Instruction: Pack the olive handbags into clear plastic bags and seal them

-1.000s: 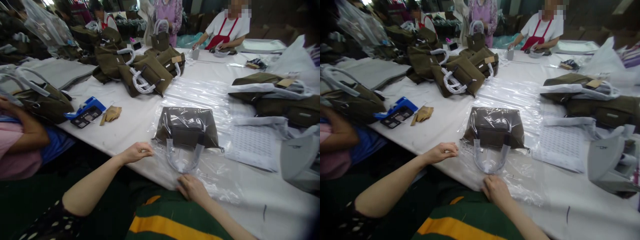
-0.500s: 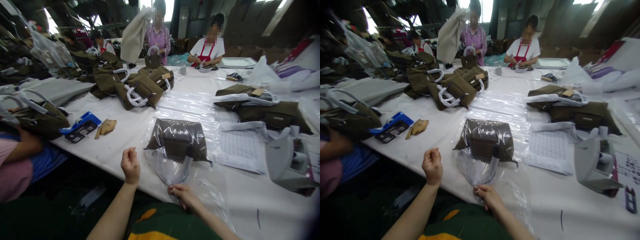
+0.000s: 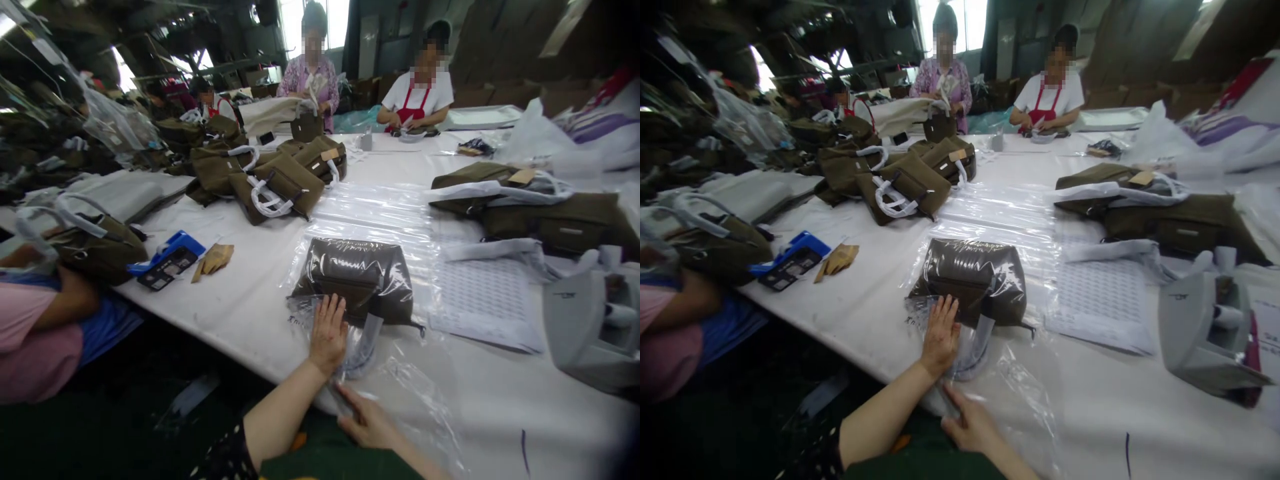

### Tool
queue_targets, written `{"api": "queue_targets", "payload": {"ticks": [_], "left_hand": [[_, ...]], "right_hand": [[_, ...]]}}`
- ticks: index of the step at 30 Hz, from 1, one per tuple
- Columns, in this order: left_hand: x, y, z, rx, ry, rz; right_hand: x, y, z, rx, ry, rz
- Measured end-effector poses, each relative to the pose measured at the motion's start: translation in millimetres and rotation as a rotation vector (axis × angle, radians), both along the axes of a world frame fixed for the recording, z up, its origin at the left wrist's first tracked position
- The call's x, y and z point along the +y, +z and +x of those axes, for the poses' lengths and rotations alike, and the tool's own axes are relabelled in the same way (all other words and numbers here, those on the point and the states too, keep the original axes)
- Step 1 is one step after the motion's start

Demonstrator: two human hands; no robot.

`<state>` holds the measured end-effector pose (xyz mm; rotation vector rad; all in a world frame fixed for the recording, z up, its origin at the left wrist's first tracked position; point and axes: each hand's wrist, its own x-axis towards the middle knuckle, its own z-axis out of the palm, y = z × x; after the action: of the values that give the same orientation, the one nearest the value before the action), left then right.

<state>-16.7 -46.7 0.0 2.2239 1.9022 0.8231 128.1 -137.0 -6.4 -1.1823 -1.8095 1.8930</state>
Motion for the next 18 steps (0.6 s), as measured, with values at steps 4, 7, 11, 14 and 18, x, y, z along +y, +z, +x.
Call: {"api": "queue_targets", "payload": {"ticks": [4, 7, 11, 14, 18], "left_hand": [[0, -5.4, -1, 0.029, 0.0, 0.044], [3, -7.2, 1, 0.053, -0.01, 0.086], [15, -13.0, 4, 0.034, -0.021, 0.151], [19, -11.7, 6, 0.014, -0.056, 0.19], [19, -8.5, 3, -0.017, -0.036, 0.249]], "right_hand": [[3, 45.7, 99, 0.088, 0.119, 0.029], [26, 79.7, 210, -0.048, -0.618, 0.225], [76, 90.5, 335, -0.107, -1.583, 0.487], [111, 75.3, 374, -0.142, -1.596, 0.417], [125, 61.9, 364, -0.063, -1.553, 0.336]]}}
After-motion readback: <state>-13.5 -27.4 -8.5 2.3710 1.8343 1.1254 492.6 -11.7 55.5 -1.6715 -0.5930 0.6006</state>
